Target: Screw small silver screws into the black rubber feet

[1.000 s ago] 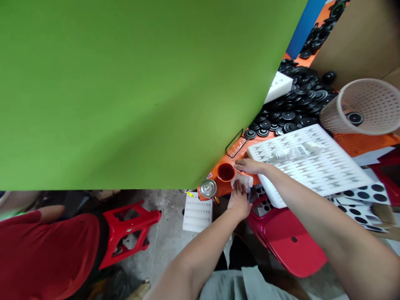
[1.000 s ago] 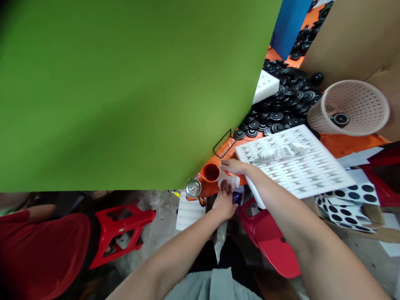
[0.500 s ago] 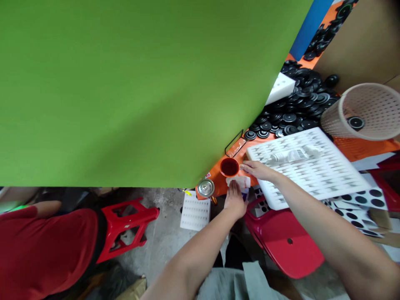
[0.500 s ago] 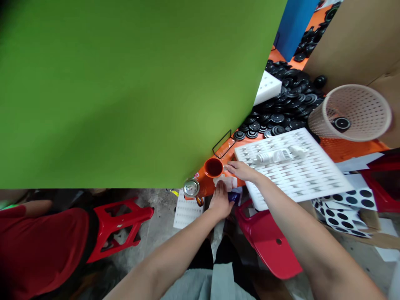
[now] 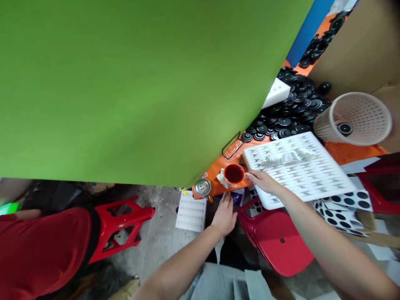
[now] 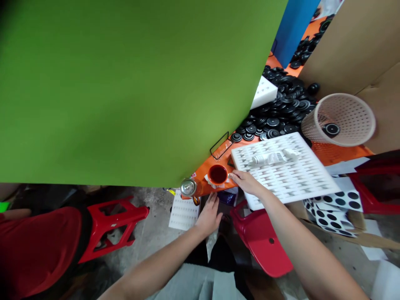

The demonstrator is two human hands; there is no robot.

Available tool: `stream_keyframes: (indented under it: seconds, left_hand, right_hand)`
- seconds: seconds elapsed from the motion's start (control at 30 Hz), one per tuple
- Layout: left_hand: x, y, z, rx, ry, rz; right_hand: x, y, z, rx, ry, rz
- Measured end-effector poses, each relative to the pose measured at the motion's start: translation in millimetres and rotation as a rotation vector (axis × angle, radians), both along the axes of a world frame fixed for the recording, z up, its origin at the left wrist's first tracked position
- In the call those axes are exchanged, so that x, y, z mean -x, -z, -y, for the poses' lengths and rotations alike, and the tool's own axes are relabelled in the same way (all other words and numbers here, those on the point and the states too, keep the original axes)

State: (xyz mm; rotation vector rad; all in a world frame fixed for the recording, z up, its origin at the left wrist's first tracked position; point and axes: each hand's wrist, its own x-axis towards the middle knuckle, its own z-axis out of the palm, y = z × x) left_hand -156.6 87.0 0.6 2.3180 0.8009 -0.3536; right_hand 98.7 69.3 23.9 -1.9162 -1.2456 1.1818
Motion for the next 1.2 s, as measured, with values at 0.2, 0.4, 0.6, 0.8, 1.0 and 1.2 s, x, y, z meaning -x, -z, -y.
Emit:
stream_keyframes:
  seconds: [0.2, 0.4, 0.6, 0.8, 1.0, 1.2]
  left_hand:
    - [80.1, -7.8, 42.9, 0.168, 0.060, 0.032]
    - [96.4, -6.9, 46.2, 0.207, 0.023, 0.025]
    - [65.4, -7.2, 29.2, 0.181, -0.049, 0.118]
    - [15.7, -8.4, 2.2, 0.043, -0.060, 0.127]
    - [-45.2, 9.1, -30.6, -0.021, -0.082, 0.087]
    - [-82.6, 33.9, -65.0, -0.081, -0.180, 0.013]
  right_hand:
    - [21.5, 22.6, 0.0, 0.030, 0.053, -0.023]
    - [21.8, 38.2, -1.3, 0.046, 0.073, 0.017]
    - [23.9, 36.8, -1.8, 0.052, 0.078, 0.040]
    - [26.9, 24.7, 7.8, 0.038, 0.105, -0.005]
    - [10.4, -7.3, 29.3, 0.031, 0.175, -0.019]
    - [-11.9, -32.3, 44.8, 0.035, 0.272, 0.015]
